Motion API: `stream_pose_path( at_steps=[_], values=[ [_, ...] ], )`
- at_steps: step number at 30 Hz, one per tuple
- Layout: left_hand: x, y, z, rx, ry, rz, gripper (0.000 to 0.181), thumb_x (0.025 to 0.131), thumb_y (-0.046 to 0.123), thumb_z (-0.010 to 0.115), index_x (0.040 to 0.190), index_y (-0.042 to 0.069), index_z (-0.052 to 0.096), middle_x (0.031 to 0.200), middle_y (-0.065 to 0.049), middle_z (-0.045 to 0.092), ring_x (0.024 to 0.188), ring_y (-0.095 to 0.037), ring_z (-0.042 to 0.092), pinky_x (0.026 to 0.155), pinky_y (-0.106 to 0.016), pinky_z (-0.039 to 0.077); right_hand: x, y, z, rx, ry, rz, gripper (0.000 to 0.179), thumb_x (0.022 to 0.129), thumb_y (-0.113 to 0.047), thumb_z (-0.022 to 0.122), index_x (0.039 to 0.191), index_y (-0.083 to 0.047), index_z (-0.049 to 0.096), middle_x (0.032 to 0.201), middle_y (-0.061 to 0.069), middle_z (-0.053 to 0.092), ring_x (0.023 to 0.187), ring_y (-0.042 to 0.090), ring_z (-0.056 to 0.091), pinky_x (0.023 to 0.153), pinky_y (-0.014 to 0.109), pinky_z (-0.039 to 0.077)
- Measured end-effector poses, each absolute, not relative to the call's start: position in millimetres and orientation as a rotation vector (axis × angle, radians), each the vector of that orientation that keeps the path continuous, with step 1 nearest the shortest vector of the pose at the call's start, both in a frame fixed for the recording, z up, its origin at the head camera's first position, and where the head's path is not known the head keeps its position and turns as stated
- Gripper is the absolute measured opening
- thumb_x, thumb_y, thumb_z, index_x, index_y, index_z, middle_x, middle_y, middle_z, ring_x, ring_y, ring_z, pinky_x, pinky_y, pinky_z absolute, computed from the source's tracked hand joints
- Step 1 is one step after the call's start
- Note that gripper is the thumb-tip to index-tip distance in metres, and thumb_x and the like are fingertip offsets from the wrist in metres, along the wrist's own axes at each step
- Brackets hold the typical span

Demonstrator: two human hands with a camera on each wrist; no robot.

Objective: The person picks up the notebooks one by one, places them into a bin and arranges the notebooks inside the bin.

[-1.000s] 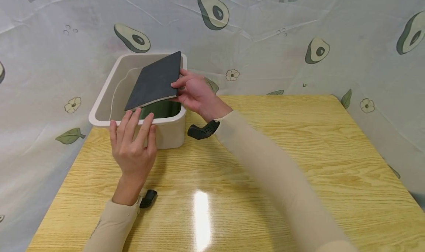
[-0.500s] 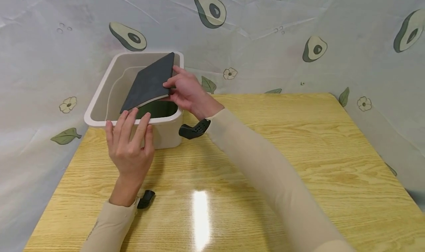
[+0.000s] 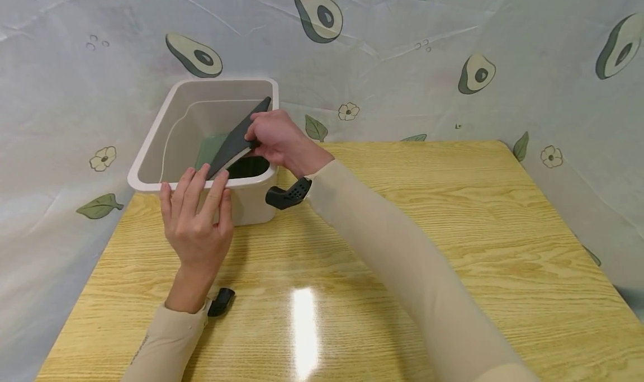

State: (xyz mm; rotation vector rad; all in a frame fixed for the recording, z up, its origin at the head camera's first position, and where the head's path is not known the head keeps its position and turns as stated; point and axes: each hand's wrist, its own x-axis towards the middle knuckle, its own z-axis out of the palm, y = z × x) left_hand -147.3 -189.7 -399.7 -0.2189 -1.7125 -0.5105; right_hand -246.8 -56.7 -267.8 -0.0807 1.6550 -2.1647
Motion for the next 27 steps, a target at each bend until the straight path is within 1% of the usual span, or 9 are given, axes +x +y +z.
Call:
stream_pose_path(
  at_steps=[3, 5, 7, 10, 12, 15, 19, 21, 27],
  values=[
    [-148, -190, -400, -0.224, -1.714, -0.504, 0.027, 0.091, 0.011, 0.076, 0.118, 0.014, 0.082, 0.127, -0.014, 0.078, 0.129, -0.034, 0.068, 0.125, -0.056, 0.035, -245, -58, -270, -0.123, 1.760, -2.115, 0.016, 0.099, 0.011, 0.049, 0.113, 0.008, 0.056, 0.152, 0.006, 0.048, 0.150, 0.028, 0.041, 0.130, 0.050, 0.029],
    [-147, -190, -400, -0.228, -1.721, -0.500, 0.027, 0.092, 0.011, 0.075, 0.118, 0.014, 0.082, 0.128, -0.014, 0.077, 0.129, -0.034, 0.068, 0.125, -0.056, 0.035, -244, -58, -271, -0.127, 1.771, -2.113, 0.005, 0.099, 0.005, 0.055, 0.103, 0.003, 0.053, 0.153, 0.004, 0.044, 0.154, 0.027, 0.032, 0.132, 0.049, 0.023],
    [-147, -191, -401, -0.229, -1.729, -0.499, 0.028, 0.093, 0.012, 0.075, 0.119, 0.014, 0.082, 0.129, -0.014, 0.077, 0.130, -0.034, 0.067, 0.125, -0.056, 0.034, -243, -58, -271, -0.120, 1.712, -2.131, 0.031, 0.099, 0.000, 0.058, 0.129, 0.003, 0.050, 0.175, 0.003, 0.020, 0.166, 0.030, 0.013, 0.135, 0.053, 0.014],
    [-147, -192, -401, -0.231, -1.736, -0.495, 0.028, 0.093, 0.013, 0.074, 0.120, 0.014, 0.081, 0.129, -0.014, 0.077, 0.131, -0.034, 0.067, 0.125, -0.057, 0.034, -244, -55, -271, -0.104, 1.581, -2.185, 0.062, 0.102, -0.005, 0.058, 0.158, -0.001, 0.032, 0.180, 0.004, 0.006, 0.167, 0.035, 0.004, 0.136, 0.050, 0.011],
    [-147, -192, -401, -0.232, -1.737, -0.491, 0.028, 0.094, 0.013, 0.074, 0.120, 0.014, 0.081, 0.130, -0.014, 0.077, 0.130, -0.035, 0.067, 0.125, -0.057, 0.034, -244, -53, -272, -0.116, 1.511, -2.206, 0.073, 0.104, -0.007, 0.055, 0.167, -0.006, 0.018, 0.180, 0.007, 0.001, 0.168, 0.038, 0.002, 0.136, 0.049, 0.009],
    [-147, -192, -401, -0.235, -1.742, -0.484, 0.028, 0.094, 0.013, 0.073, 0.121, 0.014, 0.081, 0.130, -0.014, 0.077, 0.131, -0.035, 0.067, 0.125, -0.057, 0.033, -244, -49, -275, -0.133, 1.431, -2.243, 0.076, 0.107, -0.009, 0.051, 0.171, -0.009, 0.010, 0.181, 0.013, 0.000, 0.168, 0.038, 0.002, 0.136, 0.048, 0.009],
    [-147, -192, -401, -0.240, -1.738, -0.482, 0.028, 0.094, 0.013, 0.074, 0.121, 0.014, 0.081, 0.130, -0.014, 0.077, 0.130, -0.035, 0.067, 0.125, -0.056, 0.033, -242, -45, -279, -0.165, 1.372, -2.297, 0.062, 0.111, -0.012, 0.046, 0.168, -0.004, 0.024, 0.180, 0.013, 0.010, 0.168, 0.036, 0.009, 0.136, 0.046, 0.012],
    [-147, -192, -401, -0.243, -1.732, -0.483, 0.028, 0.093, 0.012, 0.074, 0.121, 0.014, 0.081, 0.129, -0.014, 0.077, 0.130, -0.035, 0.067, 0.125, -0.056, 0.033, -240, -42, -280, -0.196, 1.356, -2.316, 0.060, 0.112, -0.014, 0.044, 0.168, -0.005, 0.025, 0.180, 0.012, 0.016, 0.168, 0.035, 0.014, 0.136, 0.044, 0.014],
    [-146, -192, -400, -0.243, -1.726, -0.485, 0.027, 0.093, 0.012, 0.073, 0.120, 0.013, 0.081, 0.128, -0.015, 0.077, 0.129, -0.035, 0.067, 0.125, -0.055, 0.033, -231, -31, -280, -0.427, 1.506, -2.274, 0.066, 0.111, -0.016, 0.045, 0.171, -0.010, 0.018, 0.178, 0.011, 0.024, 0.166, 0.030, 0.025, 0.135, 0.043, 0.019]
  ],
)
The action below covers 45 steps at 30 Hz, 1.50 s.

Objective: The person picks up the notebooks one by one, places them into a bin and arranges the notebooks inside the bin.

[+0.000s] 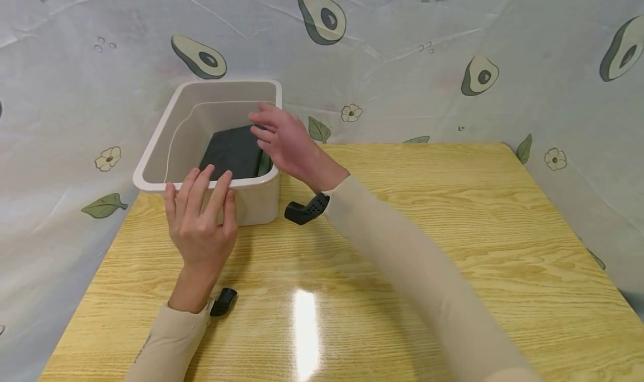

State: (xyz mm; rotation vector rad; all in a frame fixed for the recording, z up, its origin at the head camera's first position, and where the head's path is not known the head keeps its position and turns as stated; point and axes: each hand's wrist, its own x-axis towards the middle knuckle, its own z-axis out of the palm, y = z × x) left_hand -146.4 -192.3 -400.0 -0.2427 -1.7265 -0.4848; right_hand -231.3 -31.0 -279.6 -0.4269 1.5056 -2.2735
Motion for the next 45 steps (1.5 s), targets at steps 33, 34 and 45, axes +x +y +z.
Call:
stream_pose_path(
  at_steps=[33, 34, 45],
  values=[
    [-145, -195, -401, -0.252, -1.773, -0.451, 0.028, 0.098, 0.019, 0.067, 0.123, 0.016, 0.080, 0.130, -0.014, 0.077, 0.130, -0.034, 0.067, 0.123, -0.057, 0.035, -198, 163, -303, -0.786, 3.149, -0.307, 0.088, 0.100, -0.064, 0.059, 0.171, -0.033, 0.017, 0.182, 0.006, -0.003, 0.168, 0.041, -0.008, 0.131, 0.068, 0.002],
    [-145, -196, -401, -0.251, -1.775, -0.448, 0.028, 0.099, 0.020, 0.067, 0.123, 0.016, 0.080, 0.130, -0.013, 0.077, 0.130, -0.034, 0.067, 0.123, -0.057, 0.035, -197, 168, -303, -0.765, 3.149, -0.308, 0.088, 0.101, -0.064, 0.058, 0.172, -0.032, 0.016, 0.182, 0.006, -0.005, 0.167, 0.042, -0.009, 0.130, 0.069, 0.001],
    [-137, -202, -393, -0.282, -1.821, -0.371, 0.029, 0.099, 0.022, 0.065, 0.124, 0.017, 0.080, 0.129, -0.013, 0.077, 0.124, -0.037, 0.069, 0.117, -0.059, 0.040, -181, 234, -305, -0.566, 3.198, -0.420, 0.087, 0.102, -0.065, 0.054, 0.172, -0.030, 0.014, 0.181, 0.009, -0.008, 0.165, 0.049, -0.011, 0.126, 0.075, -0.001]
  ],
)
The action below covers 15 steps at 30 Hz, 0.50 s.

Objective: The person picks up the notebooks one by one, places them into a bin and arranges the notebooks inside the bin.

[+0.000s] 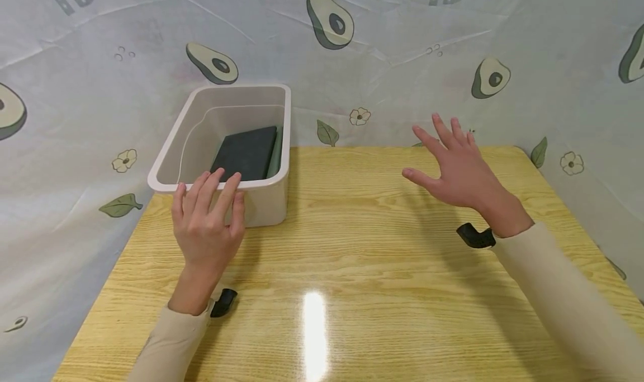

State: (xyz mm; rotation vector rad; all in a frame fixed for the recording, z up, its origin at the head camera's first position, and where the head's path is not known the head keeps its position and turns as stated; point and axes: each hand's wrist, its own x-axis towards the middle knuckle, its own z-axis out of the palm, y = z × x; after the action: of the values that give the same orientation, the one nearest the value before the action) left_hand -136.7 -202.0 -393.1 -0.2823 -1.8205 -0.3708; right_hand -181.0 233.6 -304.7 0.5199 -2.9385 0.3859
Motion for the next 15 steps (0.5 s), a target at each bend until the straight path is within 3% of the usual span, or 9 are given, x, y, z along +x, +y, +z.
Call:
stream_pose_path(
  at_steps=[8, 15],
  values=[
    [-127, -211, -379, -0.347, -1.973, -0.332, 0.035, 0.100, 0.029, 0.063, 0.129, 0.013, 0.076, 0.132, -0.018, 0.074, 0.125, -0.042, 0.067, 0.113, -0.065, 0.040, -177, 241, -307, 0.498, -2.932, 0.396, 0.088, 0.102, -0.064, 0.055, 0.172, -0.029, 0.014, 0.181, 0.010, -0.008, 0.164, 0.051, -0.011, 0.125, 0.076, -0.003],
    [-122, -219, -359, -0.352, -2.148, -0.297, 0.059, 0.104, 0.056, 0.049, 0.140, 0.013, 0.069, 0.145, -0.024, 0.065, 0.135, -0.047, 0.059, 0.116, -0.073, 0.034, -174, 230, -301, 0.523, -2.912, 0.380, 0.087, 0.102, -0.063, 0.056, 0.172, -0.030, 0.016, 0.181, 0.009, -0.008, 0.164, 0.051, -0.010, 0.125, 0.077, -0.002]
  ],
)
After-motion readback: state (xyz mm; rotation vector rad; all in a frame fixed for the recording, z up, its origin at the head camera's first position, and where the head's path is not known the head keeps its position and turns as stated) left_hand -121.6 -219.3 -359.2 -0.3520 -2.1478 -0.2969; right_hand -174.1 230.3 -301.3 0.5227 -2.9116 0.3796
